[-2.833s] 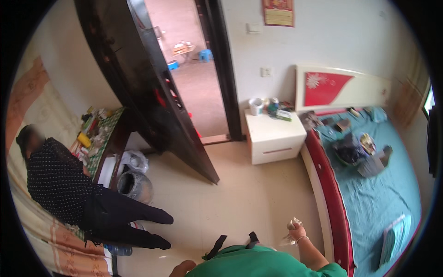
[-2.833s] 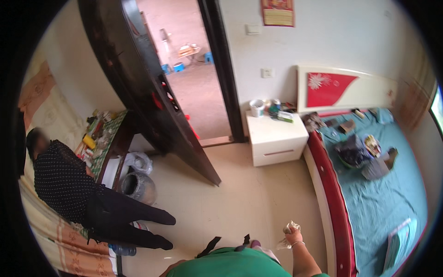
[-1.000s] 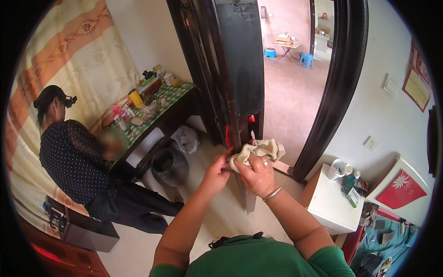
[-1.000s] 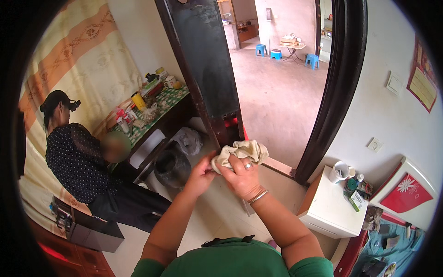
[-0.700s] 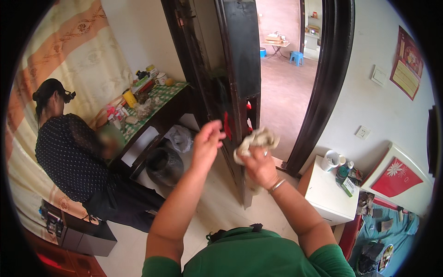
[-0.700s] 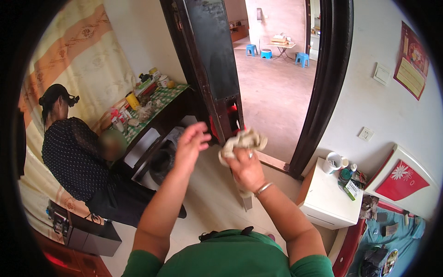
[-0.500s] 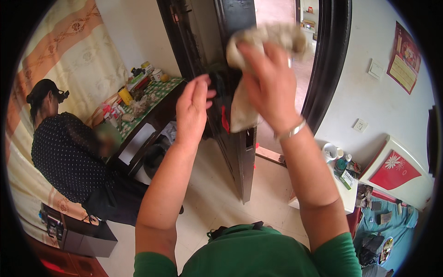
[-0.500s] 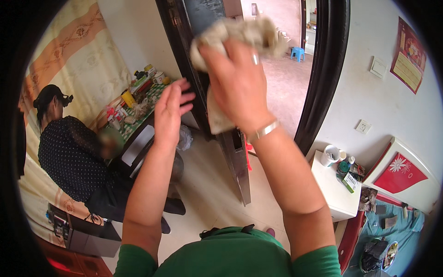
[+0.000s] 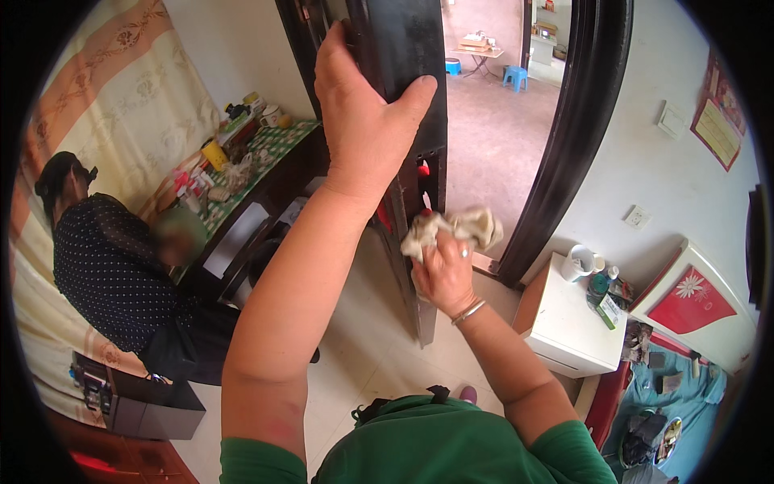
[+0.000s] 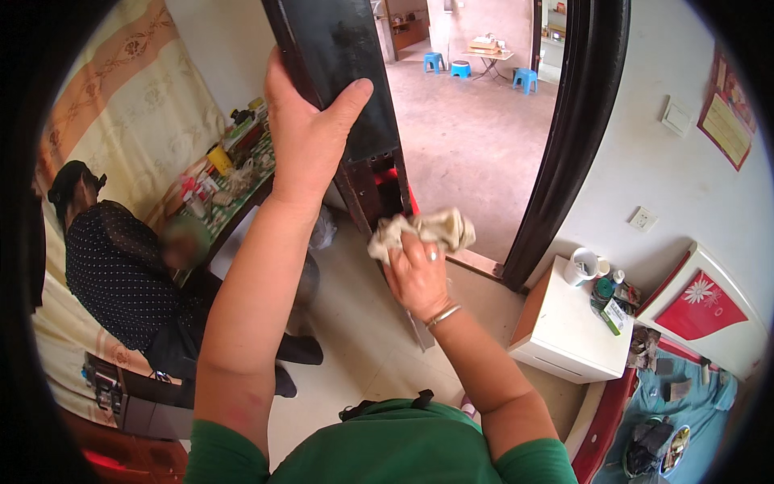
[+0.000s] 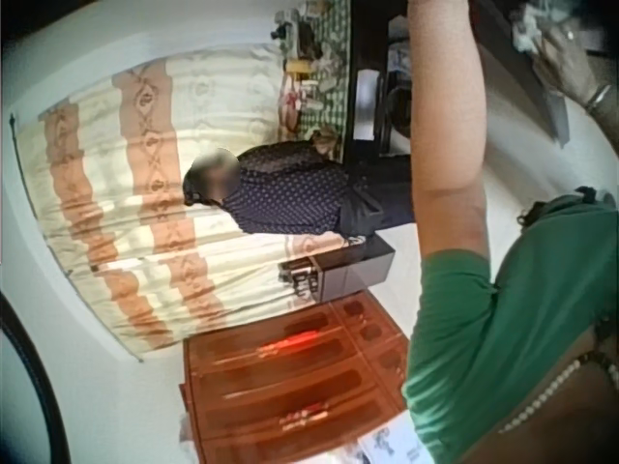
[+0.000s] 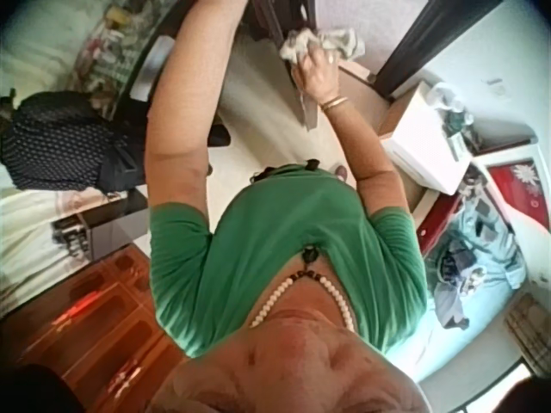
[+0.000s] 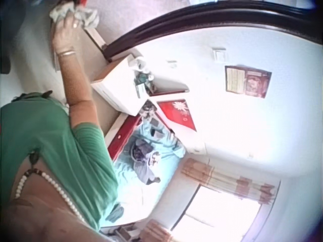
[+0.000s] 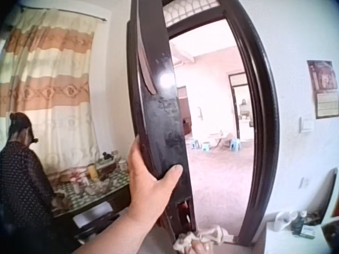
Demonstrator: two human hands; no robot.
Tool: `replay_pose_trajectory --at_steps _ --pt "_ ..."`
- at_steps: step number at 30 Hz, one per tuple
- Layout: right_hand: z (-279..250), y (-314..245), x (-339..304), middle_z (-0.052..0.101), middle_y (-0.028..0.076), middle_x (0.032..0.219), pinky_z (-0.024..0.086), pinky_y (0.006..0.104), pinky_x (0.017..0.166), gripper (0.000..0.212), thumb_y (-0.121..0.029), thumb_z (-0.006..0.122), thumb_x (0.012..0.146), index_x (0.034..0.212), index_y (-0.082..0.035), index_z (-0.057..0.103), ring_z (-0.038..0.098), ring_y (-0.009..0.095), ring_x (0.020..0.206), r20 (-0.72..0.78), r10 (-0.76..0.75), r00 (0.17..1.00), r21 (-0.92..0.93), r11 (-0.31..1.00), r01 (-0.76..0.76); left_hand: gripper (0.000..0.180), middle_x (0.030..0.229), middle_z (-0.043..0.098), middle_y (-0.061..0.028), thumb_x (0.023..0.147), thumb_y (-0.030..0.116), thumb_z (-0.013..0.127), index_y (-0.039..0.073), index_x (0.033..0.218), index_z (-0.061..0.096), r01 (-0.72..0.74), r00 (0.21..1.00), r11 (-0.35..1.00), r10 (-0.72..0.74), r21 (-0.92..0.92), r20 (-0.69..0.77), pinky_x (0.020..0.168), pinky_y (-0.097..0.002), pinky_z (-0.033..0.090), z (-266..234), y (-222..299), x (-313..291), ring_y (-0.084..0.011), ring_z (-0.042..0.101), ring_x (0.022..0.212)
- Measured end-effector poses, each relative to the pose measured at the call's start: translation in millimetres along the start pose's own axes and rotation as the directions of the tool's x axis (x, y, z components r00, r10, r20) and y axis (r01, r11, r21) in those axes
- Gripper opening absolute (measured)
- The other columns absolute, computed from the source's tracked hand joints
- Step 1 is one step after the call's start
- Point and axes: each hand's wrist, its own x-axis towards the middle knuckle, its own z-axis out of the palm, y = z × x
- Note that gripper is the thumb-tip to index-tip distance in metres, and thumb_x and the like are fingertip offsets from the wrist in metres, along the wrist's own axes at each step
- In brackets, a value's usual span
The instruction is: The person wipes the exterior and vents of a cooling unit with a cloth, checks a wall outlet, organizes folded blankets on a storage cabinet, and wipes the edge of a door.
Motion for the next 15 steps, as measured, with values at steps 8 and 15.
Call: replay_pose_trajectory --at_steps 8,15 --pt "70.6 21.2 -162.4 0.046 0.009 0.087 0.045 0.0372 0.066 0.018 -0.010 0.055 0.069 0.087 -0.010 0.058 0.050 0.027 0.082 0.414 0.127 0.901 -0.077 0.992 -0.104 0.067 0.113 0.046 -0.0122 0.069 0.014 0.072 -0.003 0.122 0.034 -0.046 0.997 0.987 0.054 -0.154 0.047 0.090 -0.0314 0.037 1.7 3.8 -4.8 -0.0198 0.048 0.100" --pt "36.6 14.7 -95.0 0.051 0.015 0.102 0.048 0.0382 0.062 0.037 0.000 0.059 0.064 0.100 -0.009 0.056 0.056 0.032 0.082 0.131 0.283 0.950 0.089 0.951 -0.295 0.078 0.118 0.039 -0.0223 0.066 0.015 0.071 -0.003 0.127 0.027 -0.159 0.981 0.976 0.173 0.150 -0.087 0.095 -0.0426 0.030 11.0 6.2 -5.4 -0.0353 0.039 0.110"
